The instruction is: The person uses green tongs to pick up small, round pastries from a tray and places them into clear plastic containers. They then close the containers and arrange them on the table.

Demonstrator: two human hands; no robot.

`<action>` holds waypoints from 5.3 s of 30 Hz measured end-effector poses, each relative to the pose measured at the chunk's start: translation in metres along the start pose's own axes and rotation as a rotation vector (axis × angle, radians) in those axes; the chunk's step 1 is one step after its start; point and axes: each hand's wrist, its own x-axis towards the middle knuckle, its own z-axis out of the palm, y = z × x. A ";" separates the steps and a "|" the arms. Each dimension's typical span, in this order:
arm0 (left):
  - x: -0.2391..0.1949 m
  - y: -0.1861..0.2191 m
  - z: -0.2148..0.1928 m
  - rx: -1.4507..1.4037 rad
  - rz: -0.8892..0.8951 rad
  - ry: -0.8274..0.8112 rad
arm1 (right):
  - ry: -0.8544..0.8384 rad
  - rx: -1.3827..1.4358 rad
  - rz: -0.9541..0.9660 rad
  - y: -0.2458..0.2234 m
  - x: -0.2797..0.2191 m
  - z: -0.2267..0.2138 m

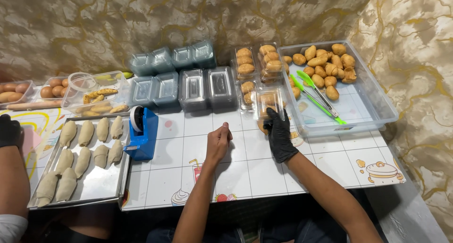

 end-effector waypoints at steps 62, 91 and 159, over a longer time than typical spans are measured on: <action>0.073 0.011 0.067 0.885 0.763 0.287 | 0.214 -0.156 -0.107 0.027 0.055 -0.024; 0.059 -0.004 0.062 0.666 0.627 0.212 | 0.154 0.128 -0.024 0.013 0.045 -0.017; 0.052 0.016 0.056 0.497 0.579 0.034 | -0.046 -0.598 -0.472 0.026 0.012 -0.014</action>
